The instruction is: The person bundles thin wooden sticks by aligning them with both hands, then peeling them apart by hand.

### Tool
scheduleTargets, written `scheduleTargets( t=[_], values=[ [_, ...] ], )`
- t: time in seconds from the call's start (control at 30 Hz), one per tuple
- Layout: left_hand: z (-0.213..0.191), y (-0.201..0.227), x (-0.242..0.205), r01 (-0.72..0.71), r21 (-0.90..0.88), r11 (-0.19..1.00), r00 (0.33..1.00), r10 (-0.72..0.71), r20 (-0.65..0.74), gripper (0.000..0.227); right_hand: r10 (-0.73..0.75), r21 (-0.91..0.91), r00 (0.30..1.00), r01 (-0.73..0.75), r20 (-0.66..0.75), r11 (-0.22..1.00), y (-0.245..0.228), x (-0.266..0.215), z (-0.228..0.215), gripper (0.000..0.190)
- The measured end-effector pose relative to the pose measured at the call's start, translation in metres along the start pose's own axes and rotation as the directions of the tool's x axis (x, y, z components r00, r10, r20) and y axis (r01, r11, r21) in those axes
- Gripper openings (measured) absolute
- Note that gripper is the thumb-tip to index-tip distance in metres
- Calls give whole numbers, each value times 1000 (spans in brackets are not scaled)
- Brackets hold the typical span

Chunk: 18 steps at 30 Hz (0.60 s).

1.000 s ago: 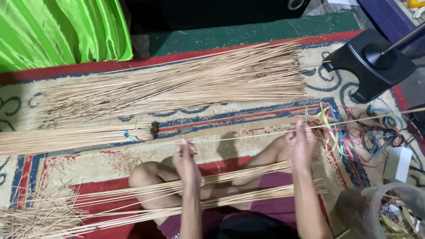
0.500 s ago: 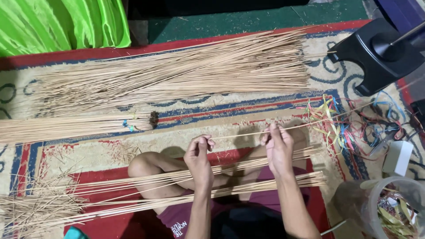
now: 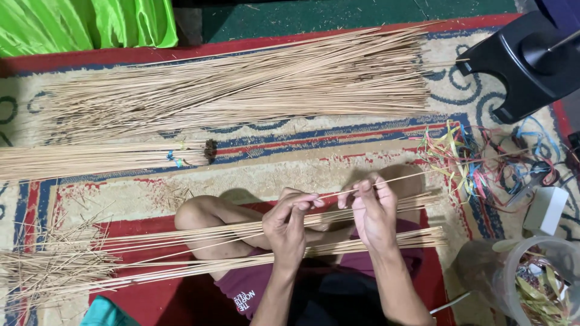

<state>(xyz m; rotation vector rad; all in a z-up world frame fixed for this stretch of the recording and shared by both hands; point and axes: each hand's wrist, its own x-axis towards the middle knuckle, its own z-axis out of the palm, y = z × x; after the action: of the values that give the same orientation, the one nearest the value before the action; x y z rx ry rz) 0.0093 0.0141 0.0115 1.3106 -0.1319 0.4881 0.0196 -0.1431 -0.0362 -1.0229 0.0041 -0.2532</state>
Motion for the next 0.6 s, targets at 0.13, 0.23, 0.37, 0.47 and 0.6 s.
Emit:
scheduleTargets(
  t=[0.13, 0.23, 0.37, 0.47, 0.6],
  values=[
    [1, 8, -3, -152, 16, 988, 981, 149, 128, 17, 108, 101, 994, -105, -21, 989, -26, -7, 15, 13],
    [-1, 10, -4, -149, 9, 989, 976, 146, 161, 22, 129, 106, 982, -114, -138, 988, -26, -11, 15, 18],
    [-3, 10, -3, -175, 55, 983, 973, 164, 163, 22, 121, 42, 973, -115, -196, 992, -25, -13, 18, 24],
    [-5, 8, -4, -192, 86, 978, 972, 178, 151, 20, 105, 15, 974, -104, -202, 994, -24, -12, 23, 26],
    [-6, 4, -7, -204, 106, 973, 973, 190, 133, 19, 67, -27, 962, -77, -264, 997, -20, -13, 26, 27]
  ],
)
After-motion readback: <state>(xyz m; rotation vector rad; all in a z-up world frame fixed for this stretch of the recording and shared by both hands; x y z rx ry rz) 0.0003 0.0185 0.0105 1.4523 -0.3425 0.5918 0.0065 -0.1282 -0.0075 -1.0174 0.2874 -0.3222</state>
